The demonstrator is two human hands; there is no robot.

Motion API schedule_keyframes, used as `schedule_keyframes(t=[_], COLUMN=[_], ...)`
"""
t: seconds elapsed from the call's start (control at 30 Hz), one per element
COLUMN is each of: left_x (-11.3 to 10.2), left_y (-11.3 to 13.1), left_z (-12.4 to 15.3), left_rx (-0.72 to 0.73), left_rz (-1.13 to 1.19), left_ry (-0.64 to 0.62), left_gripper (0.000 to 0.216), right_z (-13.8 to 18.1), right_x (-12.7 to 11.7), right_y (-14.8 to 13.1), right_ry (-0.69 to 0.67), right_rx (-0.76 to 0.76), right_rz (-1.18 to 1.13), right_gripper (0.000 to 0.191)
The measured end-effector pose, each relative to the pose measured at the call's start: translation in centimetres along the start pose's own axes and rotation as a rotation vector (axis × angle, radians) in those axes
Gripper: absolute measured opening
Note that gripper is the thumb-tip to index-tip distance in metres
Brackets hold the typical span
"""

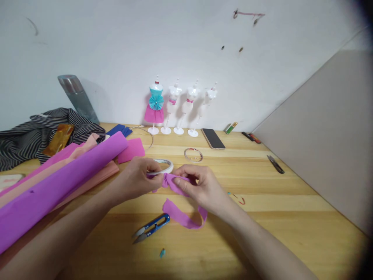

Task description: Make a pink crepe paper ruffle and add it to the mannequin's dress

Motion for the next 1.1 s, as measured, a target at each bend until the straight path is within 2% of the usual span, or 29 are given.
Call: schedule_keyframes(t=[0.13, 0.33, 0.67, 0.77, 0.93, 1.1], left_x=[0.1, 0.3, 0.4, 0.5, 0.6, 0.6], left_y=[0.4, 0.6, 0.5, 0.5, 0.6, 1.1], left_z=[0.0, 0.0, 0.1, 0.0, 0.0, 0.1], left_rx=[0.031, 0.09, 0.124, 0.129, 0.16, 0.195], left_rz=[-0.027, -0.089, -0.081, -0.073, -0.058, -0.065], left_ry=[0.014, 0.032, 0.052, 0.045, 0.052, 0.058], left_gripper=[0.02, 0.02, 0.022, 0.023, 0.022, 0.022], right_z=[0.0, 0.2, 0.3, 0.3, 0.4, 0.6], right_x=[-0.1, 0.9, 1.1, 1.3, 1.5, 1.8], right_y=[-0.4, 0.0, 0.2, 0.1, 0.0, -0.1], right_ry=[0.016, 0.044, 0.079, 0.071, 0.149, 0.137], right_rx=[-0.043, 0.02, 0.116, 0.071, -0.032, -0.084], right_rz=[0.069, -0.003, -0.033, -0.064, 0.058, 0.072], right_gripper=[0.015, 0.018, 0.013, 0.014, 0.015, 0.014])
Point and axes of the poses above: each hand's wrist, its own z-axis away from the middle knuckle, its own x-axis out of the palm, y = z × x, the point moved 2 cm from there along -z, towards the middle knuckle, and after that the axes turned 6 degrees about -x, right-handed, at the moved point
